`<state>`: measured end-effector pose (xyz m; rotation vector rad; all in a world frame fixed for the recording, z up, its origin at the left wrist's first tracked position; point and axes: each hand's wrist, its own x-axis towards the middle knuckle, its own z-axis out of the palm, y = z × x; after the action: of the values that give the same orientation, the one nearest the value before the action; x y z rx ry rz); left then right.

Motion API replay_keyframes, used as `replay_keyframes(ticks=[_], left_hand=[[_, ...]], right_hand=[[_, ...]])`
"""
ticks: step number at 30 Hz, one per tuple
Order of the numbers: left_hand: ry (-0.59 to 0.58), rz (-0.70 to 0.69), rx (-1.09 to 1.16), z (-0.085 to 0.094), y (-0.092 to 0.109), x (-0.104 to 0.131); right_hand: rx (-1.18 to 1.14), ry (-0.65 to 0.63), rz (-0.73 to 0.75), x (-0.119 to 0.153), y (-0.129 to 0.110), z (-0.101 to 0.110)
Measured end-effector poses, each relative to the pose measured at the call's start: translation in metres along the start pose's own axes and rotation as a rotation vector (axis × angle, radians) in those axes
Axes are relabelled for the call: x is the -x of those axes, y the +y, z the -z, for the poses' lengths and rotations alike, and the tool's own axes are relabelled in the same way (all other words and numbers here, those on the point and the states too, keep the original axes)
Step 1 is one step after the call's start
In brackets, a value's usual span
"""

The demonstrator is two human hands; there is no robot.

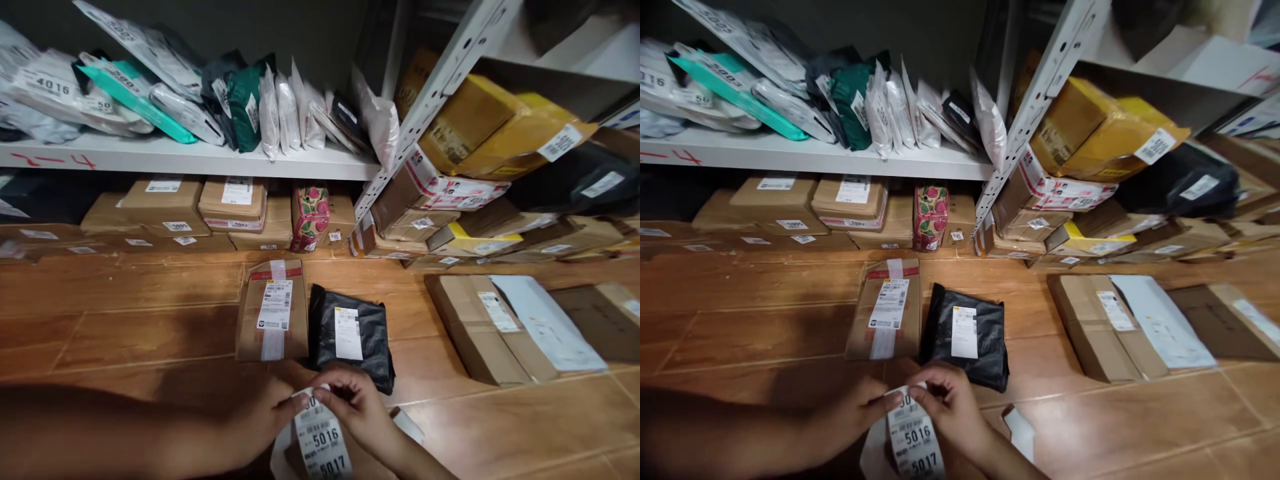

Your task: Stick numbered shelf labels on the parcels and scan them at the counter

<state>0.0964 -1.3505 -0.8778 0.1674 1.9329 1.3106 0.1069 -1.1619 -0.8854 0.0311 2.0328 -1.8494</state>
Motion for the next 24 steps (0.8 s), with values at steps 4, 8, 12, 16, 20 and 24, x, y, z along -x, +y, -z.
replay_keyframes(ticks=[4, 8, 12, 16, 20, 24], left_hand=[[0.176, 0.001, 0.28, 0.005, -0.011, 0.003], [0.244, 0.092, 0.236, 0.011, -0.012, 0.006], [0.253, 0.086, 0.248, 0.012, -0.015, 0.006], [0.243, 0.03, 0.383, 0.004, -0.023, -0.001], [0.203, 0.085, 0.37, -0.014, -0.049, -0.008], [0.081, 0.209, 0.394, -0.036, -0.095, -0.001]], right_hand=[[-0.117, 0.038, -0.099, -0.016, 0.008, -0.015], [-0.135, 0.03, -0.148, -0.024, 0.013, -0.018], [-0.096, 0.004, -0.142, -0.027, 0.009, -0.017], [0.032, 0.063, -0.055, -0.025, 0.009, -0.017], [0.154, 0.057, -0.04, -0.015, 0.029, -0.027], [0.09, 0.128, -0.169, -0.006, 0.067, -0.046]])
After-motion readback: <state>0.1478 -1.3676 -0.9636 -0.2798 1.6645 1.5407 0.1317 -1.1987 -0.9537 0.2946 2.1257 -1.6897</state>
